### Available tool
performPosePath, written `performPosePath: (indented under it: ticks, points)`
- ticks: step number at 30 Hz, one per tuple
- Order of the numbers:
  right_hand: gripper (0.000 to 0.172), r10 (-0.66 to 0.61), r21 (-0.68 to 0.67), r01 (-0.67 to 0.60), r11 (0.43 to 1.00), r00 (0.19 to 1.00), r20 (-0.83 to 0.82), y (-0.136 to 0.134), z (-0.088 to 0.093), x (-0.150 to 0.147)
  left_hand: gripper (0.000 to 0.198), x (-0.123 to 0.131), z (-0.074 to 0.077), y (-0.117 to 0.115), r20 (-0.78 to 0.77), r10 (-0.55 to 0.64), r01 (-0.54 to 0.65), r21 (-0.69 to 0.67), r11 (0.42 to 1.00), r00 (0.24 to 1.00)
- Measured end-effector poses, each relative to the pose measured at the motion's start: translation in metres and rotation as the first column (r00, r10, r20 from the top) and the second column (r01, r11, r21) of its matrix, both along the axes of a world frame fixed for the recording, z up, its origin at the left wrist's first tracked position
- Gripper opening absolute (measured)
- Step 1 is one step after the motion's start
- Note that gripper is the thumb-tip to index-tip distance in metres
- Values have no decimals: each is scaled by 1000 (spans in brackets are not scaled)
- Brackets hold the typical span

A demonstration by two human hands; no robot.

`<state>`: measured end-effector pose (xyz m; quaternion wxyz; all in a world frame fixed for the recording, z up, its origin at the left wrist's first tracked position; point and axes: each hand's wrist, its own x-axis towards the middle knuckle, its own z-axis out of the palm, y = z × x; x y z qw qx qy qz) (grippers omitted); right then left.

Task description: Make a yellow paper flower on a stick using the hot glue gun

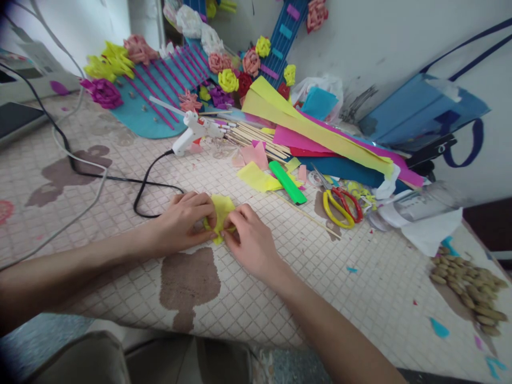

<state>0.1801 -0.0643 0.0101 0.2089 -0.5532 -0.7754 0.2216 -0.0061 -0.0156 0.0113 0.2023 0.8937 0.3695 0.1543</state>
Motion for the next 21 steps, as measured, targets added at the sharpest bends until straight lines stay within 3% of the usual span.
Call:
performPosePath:
  ticks: [10, 21]
  points:
    - [13, 71, -62, -79, 995, 989, -127, 3, 5, 8, 17, 0, 1, 0, -20, 1, -1, -10, 1000, 1000]
    - [9, 42, -31, -43, 999, 999, -4, 0, 4, 3, 18, -1, -1, 1, 1, -14, 14, -7, 1000, 1000]
